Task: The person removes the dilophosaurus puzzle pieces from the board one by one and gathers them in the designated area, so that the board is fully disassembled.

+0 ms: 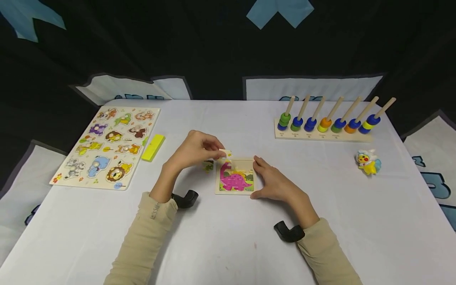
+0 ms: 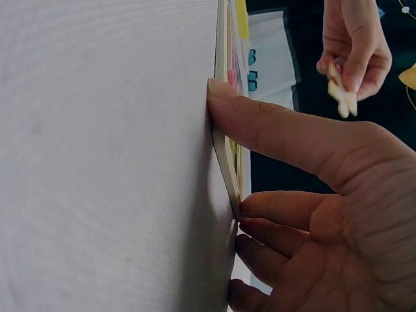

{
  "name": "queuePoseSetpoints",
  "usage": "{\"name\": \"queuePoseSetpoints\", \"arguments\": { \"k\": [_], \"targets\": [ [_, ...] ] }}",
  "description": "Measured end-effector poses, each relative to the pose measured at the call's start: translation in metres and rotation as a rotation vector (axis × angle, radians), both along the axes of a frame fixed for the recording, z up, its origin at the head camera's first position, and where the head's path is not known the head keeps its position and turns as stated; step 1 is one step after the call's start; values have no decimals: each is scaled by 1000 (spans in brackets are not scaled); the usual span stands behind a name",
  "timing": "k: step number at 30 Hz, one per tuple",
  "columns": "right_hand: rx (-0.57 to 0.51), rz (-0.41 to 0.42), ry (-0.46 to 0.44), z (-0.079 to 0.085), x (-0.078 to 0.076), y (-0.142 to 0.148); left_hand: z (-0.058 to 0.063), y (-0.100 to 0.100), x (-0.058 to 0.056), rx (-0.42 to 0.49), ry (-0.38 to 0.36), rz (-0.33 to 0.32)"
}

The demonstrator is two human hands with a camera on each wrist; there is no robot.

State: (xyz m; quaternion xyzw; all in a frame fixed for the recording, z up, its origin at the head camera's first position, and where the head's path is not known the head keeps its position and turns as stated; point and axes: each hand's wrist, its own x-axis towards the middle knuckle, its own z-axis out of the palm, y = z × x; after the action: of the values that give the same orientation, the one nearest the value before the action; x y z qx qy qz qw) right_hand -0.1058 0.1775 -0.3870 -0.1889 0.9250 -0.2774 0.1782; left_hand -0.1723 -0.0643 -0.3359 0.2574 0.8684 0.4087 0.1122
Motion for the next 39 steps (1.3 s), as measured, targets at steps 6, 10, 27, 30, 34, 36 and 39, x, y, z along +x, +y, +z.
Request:
{"name": "queuePoseSetpoints", "arguments": {
  "k": [6, 10, 27, 30, 34, 36, 39],
  "targets": [
    [0, -6, 14, 1, 0, 0, 6, -21, 0, 0, 4, 40],
    [-1, -7, 15, 3, 0, 0, 7, -34, 0, -18, -32, 76],
    [-16, -15, 15, 3, 0, 1, -11, -76, 2, -136, -77, 109],
    [-16, -15, 10, 1, 1, 0, -19, -79, 1, -154, -111, 93],
    [-22, -17, 11, -1, 2, 0, -28, -82, 0, -183, -158, 80],
    [-23, -19, 10, -2, 3, 0, -32, -84, -1, -189, -182, 72],
    [-19, -20, 9, -4, 3, -1, -36, -85, -1, -194, -212, 67]
  ]
}}
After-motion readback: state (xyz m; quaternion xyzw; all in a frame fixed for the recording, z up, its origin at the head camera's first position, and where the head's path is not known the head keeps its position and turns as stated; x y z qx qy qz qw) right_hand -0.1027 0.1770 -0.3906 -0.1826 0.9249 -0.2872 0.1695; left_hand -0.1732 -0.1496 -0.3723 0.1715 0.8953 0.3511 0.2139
